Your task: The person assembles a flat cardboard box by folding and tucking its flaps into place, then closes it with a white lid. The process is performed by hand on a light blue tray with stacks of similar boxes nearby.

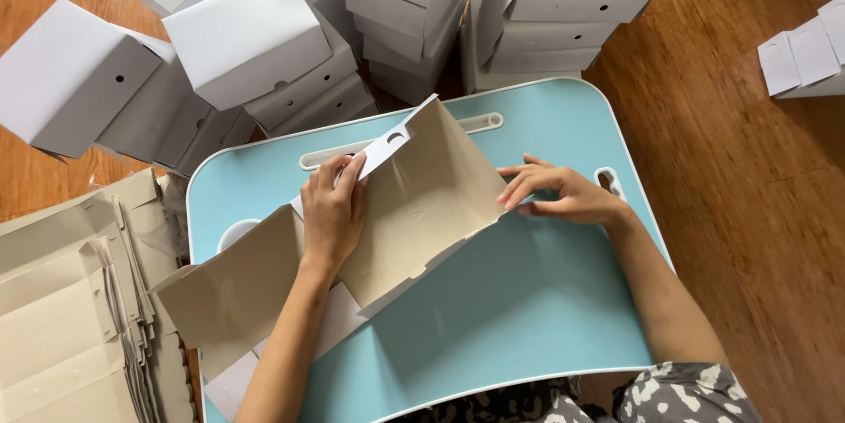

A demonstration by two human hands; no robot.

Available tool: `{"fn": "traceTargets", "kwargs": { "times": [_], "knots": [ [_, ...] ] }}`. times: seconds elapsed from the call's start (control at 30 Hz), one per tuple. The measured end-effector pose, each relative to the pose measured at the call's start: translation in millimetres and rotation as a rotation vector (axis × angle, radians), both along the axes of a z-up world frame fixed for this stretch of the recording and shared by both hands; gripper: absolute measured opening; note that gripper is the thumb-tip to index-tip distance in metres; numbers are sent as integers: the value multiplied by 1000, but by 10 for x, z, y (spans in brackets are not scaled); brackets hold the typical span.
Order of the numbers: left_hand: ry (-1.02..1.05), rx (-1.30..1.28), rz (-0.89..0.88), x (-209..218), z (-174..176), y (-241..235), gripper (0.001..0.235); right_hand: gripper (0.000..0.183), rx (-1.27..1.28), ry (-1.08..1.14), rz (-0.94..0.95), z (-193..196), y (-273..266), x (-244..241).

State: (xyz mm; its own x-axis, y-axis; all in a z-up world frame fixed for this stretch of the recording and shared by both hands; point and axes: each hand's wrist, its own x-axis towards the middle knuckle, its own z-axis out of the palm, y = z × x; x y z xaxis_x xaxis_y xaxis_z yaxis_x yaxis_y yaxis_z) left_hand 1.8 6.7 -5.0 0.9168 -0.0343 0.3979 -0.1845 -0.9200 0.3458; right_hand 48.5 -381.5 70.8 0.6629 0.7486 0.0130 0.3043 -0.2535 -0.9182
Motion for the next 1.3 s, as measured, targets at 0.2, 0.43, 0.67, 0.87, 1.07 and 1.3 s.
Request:
{"fn": "traceTargets", "kwargs": {
  "times": [0.2, 0.43, 0.67, 0.87, 1.07, 1.3],
  "knots": [
    [2, -1, -77, -180, 414, -279, 62, 10, -50, -31, -349, -421, 39, -17],
    [156, 194, -430, -690, 922, -840, 41, 13, -94, -169, -513, -650, 161, -65],
    [294, 46, -616, -830, 815, -943, 49, 10, 4, -530, -596, -490, 301, -229],
    [237, 42, -575, -842, 742, -948, 43, 17, 240, -730, -381, -217, 462, -367],
    [332, 46, -619, -865, 816, -909, 45, 45, 348, -501, -425, -168, 449, -426],
    [410, 149, -761, -1045, 838, -997, 54, 38, 436, -25, -669, -302, 234, -294]
  ]
}}
